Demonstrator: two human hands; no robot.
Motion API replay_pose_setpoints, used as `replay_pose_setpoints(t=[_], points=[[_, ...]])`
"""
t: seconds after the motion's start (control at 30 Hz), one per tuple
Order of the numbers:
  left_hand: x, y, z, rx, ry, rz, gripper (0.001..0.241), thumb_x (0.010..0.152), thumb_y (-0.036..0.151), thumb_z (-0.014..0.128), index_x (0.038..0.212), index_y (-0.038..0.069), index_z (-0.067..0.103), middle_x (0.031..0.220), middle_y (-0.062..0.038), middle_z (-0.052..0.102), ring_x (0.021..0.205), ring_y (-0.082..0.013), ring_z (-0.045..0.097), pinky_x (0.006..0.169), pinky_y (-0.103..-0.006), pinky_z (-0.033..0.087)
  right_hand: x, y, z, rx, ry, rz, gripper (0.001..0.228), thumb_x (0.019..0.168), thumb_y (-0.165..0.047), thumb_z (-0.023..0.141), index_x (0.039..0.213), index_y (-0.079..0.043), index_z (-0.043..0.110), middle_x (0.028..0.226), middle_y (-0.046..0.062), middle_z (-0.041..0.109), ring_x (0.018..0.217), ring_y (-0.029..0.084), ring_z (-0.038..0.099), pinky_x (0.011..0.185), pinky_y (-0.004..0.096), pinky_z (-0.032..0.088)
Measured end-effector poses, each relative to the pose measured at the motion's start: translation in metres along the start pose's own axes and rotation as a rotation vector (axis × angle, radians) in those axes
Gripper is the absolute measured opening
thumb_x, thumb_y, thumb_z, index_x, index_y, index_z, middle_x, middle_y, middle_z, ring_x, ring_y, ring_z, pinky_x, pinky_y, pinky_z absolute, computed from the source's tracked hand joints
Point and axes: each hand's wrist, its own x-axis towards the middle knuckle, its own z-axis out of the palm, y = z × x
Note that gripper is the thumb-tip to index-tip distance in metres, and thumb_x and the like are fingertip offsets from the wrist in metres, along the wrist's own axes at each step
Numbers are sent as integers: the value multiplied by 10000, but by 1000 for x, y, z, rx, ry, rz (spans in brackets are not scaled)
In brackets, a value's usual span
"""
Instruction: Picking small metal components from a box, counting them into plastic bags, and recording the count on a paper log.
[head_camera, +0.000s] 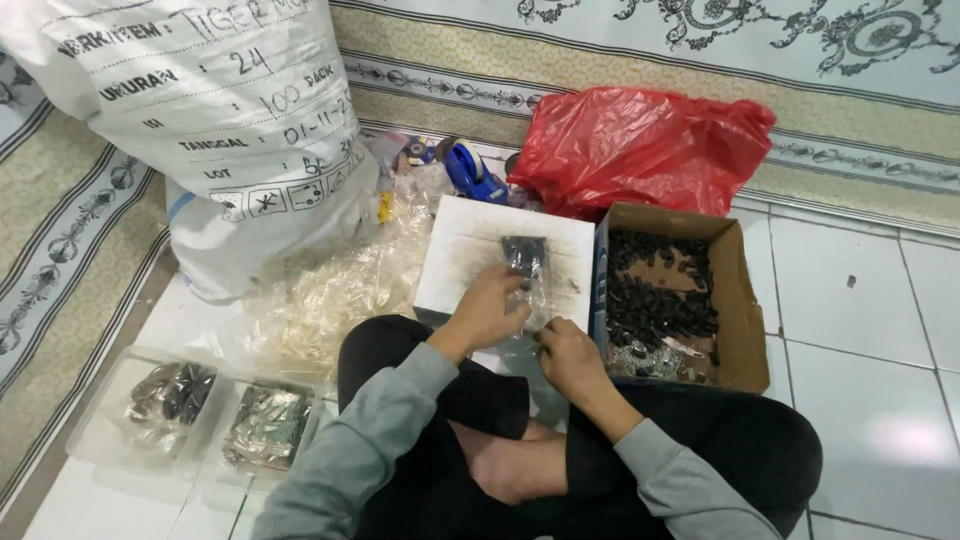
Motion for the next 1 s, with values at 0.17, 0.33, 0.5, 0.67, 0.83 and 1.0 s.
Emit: replay_pose_setpoints(t=[0.17,0.33,0.5,0.67,0.83,1.0], points=[[89,-57,29,210,152,-241,442,1012,355,506,1260,27,667,1261,-219,594,1226,-389,547,991,-507,479,-4,-16,-7,11,15,34,159,863,-31,618,945,-60,752,923,117,664,878,306,698,741,370,590],[127,-66,42,256,-39,-257,355,921,347,628,1084,49,731,1101,-191,653,1102,-366,623,895,-489,543,-7,7,4,126,52,122,196,862,-3,580,973,-44,735,962,114,646,880,312,707,734,372,604],[118,-70,20,-247,-18,-282,297,861,127,714,1147,45,706,1053,-209,717,1053,-398,689,877,-494,557,7,21,21,283,127,142,190,860,-25,609,991,-95,727,993,123,644,916,380,710,717,402,611],[147,-140,48,-357,177,-268,320,787,97,753,1103,151,748,987,-102,753,998,-284,688,887,-411,532,14,29,26,330,221,202,205,871,-20,617,1000,-110,748,987,94,655,884,326,721,708,365,601],[147,-126,42,-309,121,-327,364,763,174,759,1127,185,751,992,-72,757,1012,-257,709,897,-407,555,15,39,32,285,190,261,218,845,-77,647,1017,-155,755,995,72,667,884,310,729,711,371,607],[140,-81,20,-239,-83,-320,376,786,112,722,1159,79,753,1114,-207,745,1120,-382,693,959,-468,552,20,36,30,236,177,290,217,836,-132,656,1018,-188,758,940,63,663,854,325,731,694,390,600]])
